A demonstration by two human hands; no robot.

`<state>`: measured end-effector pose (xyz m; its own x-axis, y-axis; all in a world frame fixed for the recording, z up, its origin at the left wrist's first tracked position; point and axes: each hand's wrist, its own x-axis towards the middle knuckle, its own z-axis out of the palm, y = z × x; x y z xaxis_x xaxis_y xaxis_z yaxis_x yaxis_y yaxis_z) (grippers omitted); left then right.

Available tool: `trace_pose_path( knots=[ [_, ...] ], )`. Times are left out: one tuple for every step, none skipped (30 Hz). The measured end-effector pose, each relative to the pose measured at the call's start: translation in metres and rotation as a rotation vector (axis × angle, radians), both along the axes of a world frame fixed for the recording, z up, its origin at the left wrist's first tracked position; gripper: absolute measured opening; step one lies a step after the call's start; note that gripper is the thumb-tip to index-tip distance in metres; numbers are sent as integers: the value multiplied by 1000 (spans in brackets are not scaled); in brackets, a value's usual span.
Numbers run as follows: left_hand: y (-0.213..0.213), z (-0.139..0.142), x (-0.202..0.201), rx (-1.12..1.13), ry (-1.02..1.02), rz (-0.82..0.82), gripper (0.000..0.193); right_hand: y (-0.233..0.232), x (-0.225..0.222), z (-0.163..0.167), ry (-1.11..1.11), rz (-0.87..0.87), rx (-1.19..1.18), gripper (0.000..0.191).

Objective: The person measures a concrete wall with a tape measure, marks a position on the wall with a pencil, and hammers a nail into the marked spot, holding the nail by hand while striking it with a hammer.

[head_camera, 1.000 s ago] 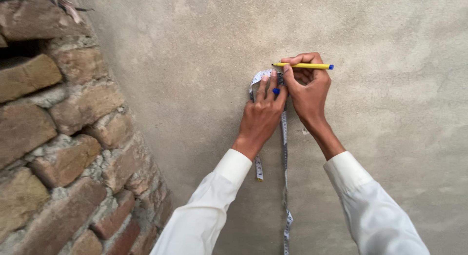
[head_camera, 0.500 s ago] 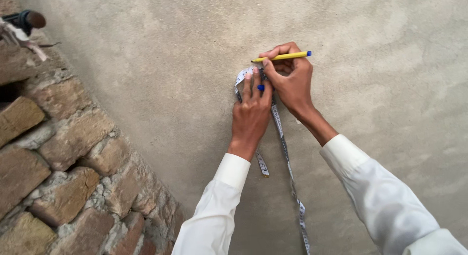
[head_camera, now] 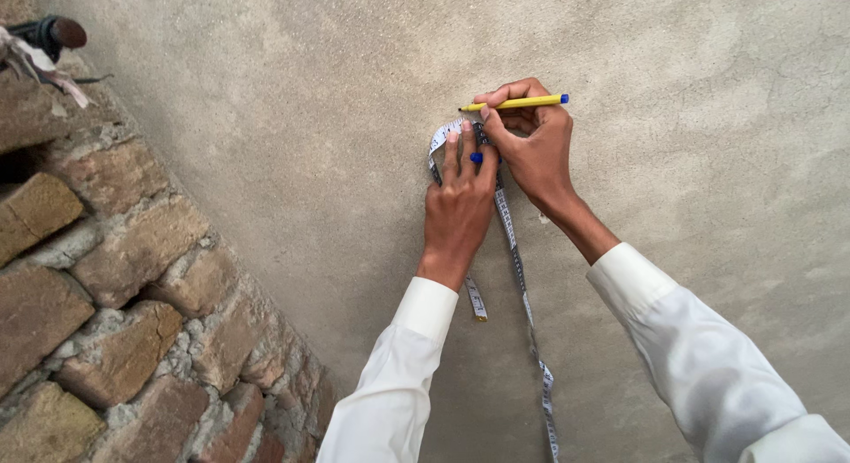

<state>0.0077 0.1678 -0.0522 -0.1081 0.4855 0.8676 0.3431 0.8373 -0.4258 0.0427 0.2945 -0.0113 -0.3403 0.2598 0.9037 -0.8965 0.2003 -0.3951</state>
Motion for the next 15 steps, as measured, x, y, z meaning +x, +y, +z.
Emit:
trace_pose_path(
  knots=[
    [0, 0, 0, 3, -2, -6, 35, 0, 0, 0, 5, -7, 10, 9],
    [0, 0, 0, 4, 8, -6, 36, 0, 0, -1, 9, -13, 19, 10],
    [0, 0, 0, 5, 19, -4, 37, 0, 0, -1, 14, -17, 29, 10],
    [0, 0, 0, 6, 31, -1, 38, 0, -1, -1, 19, -2, 29, 11],
    [-1, 0, -1, 2, 22, 5, 38, 0, -1, -1, 26, 11, 27, 11],
    [0, 0, -1, -3, 15, 8, 38, 0, -2, -1, 33, 23, 25, 12],
    [0, 0, -1, -7, 8, 11, 38, 0, -3, -1, 38, 44, 12, 11],
    [0, 0, -1, -6, -1, 17, 36, 0, -3, -1, 43, 63, -2, 11],
    [0, 0, -1, -6, -10, 21, 34, 0, -4, -1, 48, 81, -17, 10],
    [1, 0, -1, -6, -19, 22, 32, 0, -4, -1, 38, 76, -19, 10],
    [1, 0, -1, -3, -4, 17, 34, 1, -4, -1, 27, 70, -20, 10],
    [1, 0, -1, 0, 10, 12, 36, 1, -4, -2, 16, 65, -21, 10],
    [0, 0, -1, 4, 25, 6, 38, 1, -4, -2, 19, 59, -16, 10],
    [1, 0, -1, 7, 30, -13, 39, 2, -4, -2, 22, 55, -10, 11],
    [1, 0, -1, 13, 34, -24, 39, 1, -4, -2, 23, 59, -1, 11]
  ],
)
